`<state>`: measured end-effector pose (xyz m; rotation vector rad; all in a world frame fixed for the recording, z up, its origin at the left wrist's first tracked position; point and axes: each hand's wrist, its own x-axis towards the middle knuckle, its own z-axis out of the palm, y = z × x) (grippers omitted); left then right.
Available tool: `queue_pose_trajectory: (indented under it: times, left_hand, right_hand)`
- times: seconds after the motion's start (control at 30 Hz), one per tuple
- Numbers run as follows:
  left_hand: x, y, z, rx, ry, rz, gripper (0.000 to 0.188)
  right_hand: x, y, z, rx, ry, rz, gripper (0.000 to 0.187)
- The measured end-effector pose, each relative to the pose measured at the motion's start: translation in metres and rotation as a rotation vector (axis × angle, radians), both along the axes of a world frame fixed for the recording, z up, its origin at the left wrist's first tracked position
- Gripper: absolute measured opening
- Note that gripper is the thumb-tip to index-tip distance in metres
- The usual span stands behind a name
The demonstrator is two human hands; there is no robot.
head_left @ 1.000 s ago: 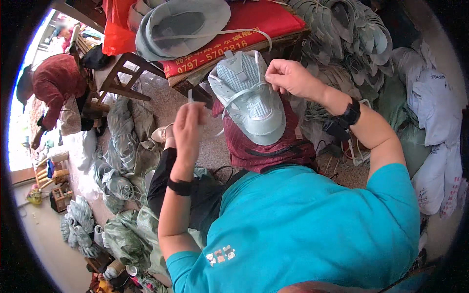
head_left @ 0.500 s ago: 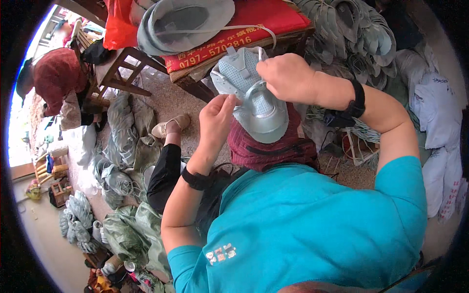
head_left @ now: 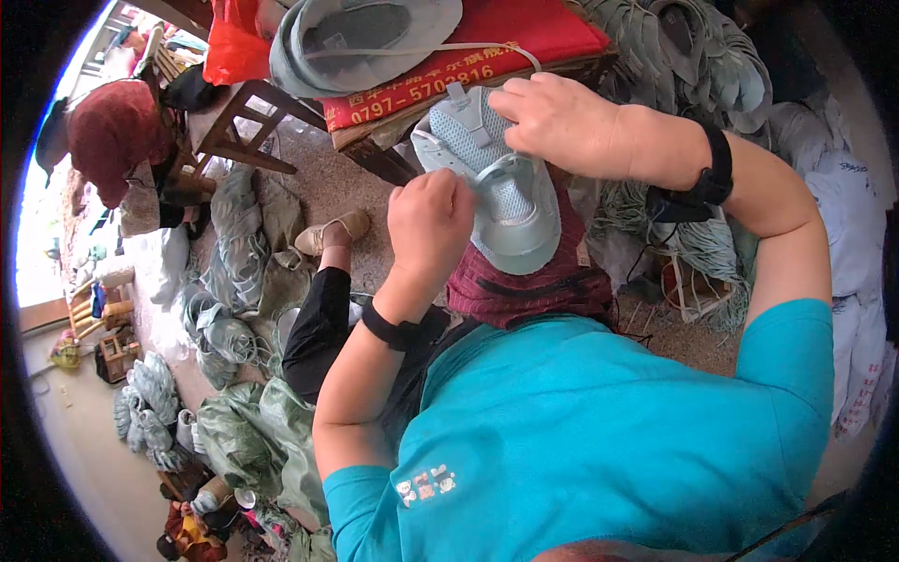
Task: The person threads a white shoelace through the eyelets of a light-colored sneaker, pulling the lace tight and adjusting the loops. The person works on a single shoe held in their hands while sitting on the floor.
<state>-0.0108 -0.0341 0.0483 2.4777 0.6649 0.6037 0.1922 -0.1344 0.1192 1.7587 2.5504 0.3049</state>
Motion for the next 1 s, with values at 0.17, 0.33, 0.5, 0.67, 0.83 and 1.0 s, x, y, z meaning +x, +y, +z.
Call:
queue_pose_trajectory:
  times: [0.17, 0.33, 0.5, 0.67, 0.83, 1.0]
  left_hand:
    - [0.0, 0.023, 0.001, -0.603, 0.158, -0.024, 0.021]
    - [0.002, 0.021, 0.043, 0.441, 0.19, -0.327, 0.013]
    - [0.009, 0.023, 0.032, 0.243, 0.116, -0.392, 0.012]
    - [0.006, 0.033, 0.029, 0.179, 0.11, -0.311, 0.011]
    - [0.014, 0.04, 0.047, 0.14, -0.044, -0.425, 0.033]
    - [0.016, 0.06, 0.051, -0.062, 0.204, -0.536, 0.029]
  right_hand:
    - [0.011, 0.013, -0.003, -0.082, 0.206, 0.038, 0.034]
    - [0.019, 0.018, -0.001, -0.172, 0.211, 0.071, 0.041]
    - [0.025, 0.018, 0.005, -0.241, 0.238, 0.123, 0.034]
    - [0.033, 0.007, -0.014, -0.102, 0.234, 0.174, 0.034]
    - [0.041, 0.002, -0.028, 0.027, 0.223, 0.227, 0.033]
    - [0.038, 0.002, -0.037, 0.109, 0.266, 0.276, 0.027]
